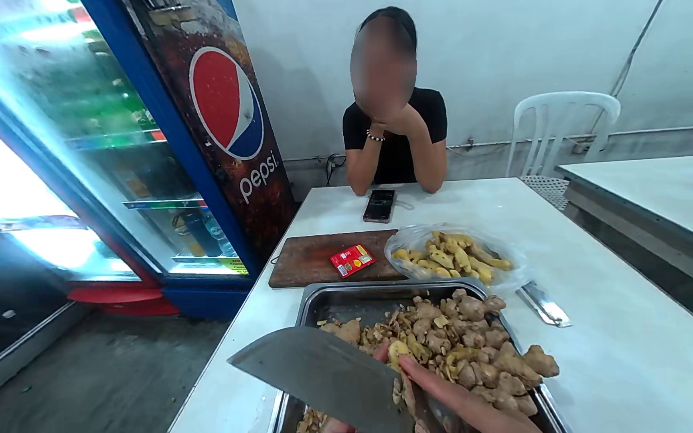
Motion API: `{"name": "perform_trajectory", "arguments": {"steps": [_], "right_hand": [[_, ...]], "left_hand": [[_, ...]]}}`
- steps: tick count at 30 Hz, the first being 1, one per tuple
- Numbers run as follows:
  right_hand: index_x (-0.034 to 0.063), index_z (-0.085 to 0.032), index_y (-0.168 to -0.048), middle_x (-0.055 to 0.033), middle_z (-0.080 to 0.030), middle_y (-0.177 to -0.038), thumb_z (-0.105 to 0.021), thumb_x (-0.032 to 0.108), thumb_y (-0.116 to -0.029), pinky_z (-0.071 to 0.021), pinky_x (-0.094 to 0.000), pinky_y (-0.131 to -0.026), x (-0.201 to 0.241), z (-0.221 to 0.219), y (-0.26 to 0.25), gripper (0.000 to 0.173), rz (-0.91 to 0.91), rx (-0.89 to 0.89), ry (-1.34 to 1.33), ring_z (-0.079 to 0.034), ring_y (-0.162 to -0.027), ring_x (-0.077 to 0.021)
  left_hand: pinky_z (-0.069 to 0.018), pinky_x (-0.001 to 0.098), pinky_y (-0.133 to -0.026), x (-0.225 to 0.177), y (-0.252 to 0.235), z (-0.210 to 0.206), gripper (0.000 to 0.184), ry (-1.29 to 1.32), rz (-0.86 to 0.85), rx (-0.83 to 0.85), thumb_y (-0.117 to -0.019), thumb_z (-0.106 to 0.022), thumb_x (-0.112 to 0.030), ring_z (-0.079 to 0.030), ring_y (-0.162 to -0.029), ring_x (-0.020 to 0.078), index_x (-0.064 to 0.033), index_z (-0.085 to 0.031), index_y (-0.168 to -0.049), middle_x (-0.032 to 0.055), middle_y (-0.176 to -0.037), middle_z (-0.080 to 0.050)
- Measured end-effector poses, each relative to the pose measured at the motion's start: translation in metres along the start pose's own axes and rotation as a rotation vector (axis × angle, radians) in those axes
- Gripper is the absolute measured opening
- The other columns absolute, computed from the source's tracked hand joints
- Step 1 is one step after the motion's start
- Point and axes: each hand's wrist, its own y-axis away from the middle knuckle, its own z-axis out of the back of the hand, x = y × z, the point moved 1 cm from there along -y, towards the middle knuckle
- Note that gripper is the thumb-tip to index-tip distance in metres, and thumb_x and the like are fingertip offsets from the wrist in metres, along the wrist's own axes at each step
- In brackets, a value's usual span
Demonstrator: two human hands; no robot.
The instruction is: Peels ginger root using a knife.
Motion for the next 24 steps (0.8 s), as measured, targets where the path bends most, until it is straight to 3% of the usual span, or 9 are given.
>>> {"name": "perform_trajectory", "arguments": {"steps": [6,9,10,11,13,14,16,20,24], "right_hand": [[0.004,-0.044,-0.154,-0.0144,-0.052,-0.153,-0.055,0.039,-0.1049,-0.0487,-0.0404,-0.109,0.002,0.0,0.0,0.062,0.013,-0.005,0.001,-0.059,-0.131,-0.0192],[0.0019,-0.042,-0.155,-0.0133,-0.045,-0.158,-0.053,0.035,-0.1065,-0.0466,-0.0343,-0.112,0.003,0.004,-0.001,0.06,-0.006,0.019,-0.092,-0.056,-0.133,-0.0123],[0.0028,-0.038,-0.157,-0.0102,-0.046,-0.158,-0.051,0.037,-0.1069,-0.0506,-0.0261,-0.101,0.004,0.005,-0.001,0.062,-0.04,0.017,-0.132,-0.061,-0.119,-0.0025],[0.0047,-0.034,-0.159,-0.0069,-0.052,-0.151,-0.049,0.038,-0.1076,-0.0507,-0.0184,-0.074,0.004,0.005,-0.001,0.063,-0.072,-0.001,-0.19,-0.057,-0.086,0.005],[0.0093,-0.027,-0.163,-0.0028,-0.066,-0.115,-0.047,0.036,-0.1089,-0.0445,-0.02,-0.05,0.004,0.009,-0.001,0.063,-0.118,-0.011,-0.311,-0.048,-0.058,0.0003],[0.0097,-0.029,-0.162,-0.0005,-0.066,-0.096,-0.045,0.033,-0.1097,-0.0424,-0.0208,-0.046,0.004,0.011,-0.001,0.06,-0.131,-0.019,-0.33,-0.047,-0.054,-0.0018],[0.0082,-0.037,-0.159,0.0034,-0.061,-0.082,-0.042,0.029,-0.1108,-0.0419,-0.0206,-0.047,0.005,0.014,-0.001,0.052,-0.171,-0.047,-0.303,-0.047,-0.054,-0.0025],[-0.0003,-0.043,-0.151,0.0055,-0.054,-0.073,-0.038,0.036,-0.111,-0.0388,-0.0217,-0.046,0.008,0.016,0.0,0.055,-0.337,-0.043,-0.243,-0.043,-0.052,-0.0029],[-0.0012,-0.032,-0.158,0.0023,-0.055,-0.071,-0.04,0.044,-0.1092,-0.0399,-0.0241,-0.046,0.008,0.015,0.0,0.067,-0.369,-0.028,-0.183,-0.044,-0.05,-0.005]], "left_hand": [[-0.0443,0.0326,-0.112,0.0,-0.004,0.008,0.039,-0.074,-0.05,0.128,-0.108,-0.038,-0.01,-0.055,-0.13,0.0089,-0.0021,-0.049,-0.144,0.0011,-0.144,-0.058],[-0.0488,0.0328,-0.106,0.002,0.0,0.007,0.03,-0.008,-0.008,0.082,-0.1087,-0.038,-0.013,-0.064,-0.115,0.0069,-0.0114,-0.061,-0.128,-0.0042,-0.122,-0.07],[-0.0512,0.0325,-0.103,0.001,0.0,0.005,0.031,0.006,0.016,0.055,-0.1094,-0.037,-0.015,-0.067,-0.109,0.0068,-0.0131,-0.063,-0.126,-0.005,-0.115,-0.073],[-0.0528,0.034,-0.102,0.0,-0.001,0.003,0.034,0.03,0.043,0.052,-0.1103,-0.032,-0.015,-0.068,-0.108,0.0095,-0.0099,-0.058,-0.132,-0.0025,-0.114,-0.072],[-0.0554,0.0351,-0.097,-0.002,-0.005,0.002,0.04,0.057,0.083,0.055,-0.1111,-0.026,-0.014,-0.068,-0.105,0.0145,-0.0054,-0.046,-0.145,0.0033,-0.117,-0.07],[-0.0559,0.036,-0.097,-0.002,-0.007,0.003,0.042,0.06,0.096,0.055,-0.1114,-0.025,-0.014,-0.068,-0.106,0.0169,-0.0047,-0.042,-0.148,0.0059,-0.12,-0.068],[-0.0564,0.0372,-0.096,-0.002,-0.01,0.005,0.044,0.054,0.112,0.031,-0.1118,-0.024,-0.016,-0.069,-0.106,0.0197,-0.0037,-0.038,-0.151,0.0095,-0.123,-0.067],[-0.057,0.0357,-0.095,-0.004,-0.011,0.006,0.043,0.026,0.138,-0.023,-0.1121,-0.028,-0.018,-0.07,-0.105,0.0196,-0.0026,-0.039,-0.151,0.011,-0.122,-0.069],[-0.0577,0.0362,-0.094,-0.007,-0.01,0.003,0.039,0.043,0.141,-0.062,-0.1117,-0.028,-0.015,-0.071,-0.103,0.0199,-0.0014,-0.044,-0.145,0.0103,-0.117,-0.071]]}}
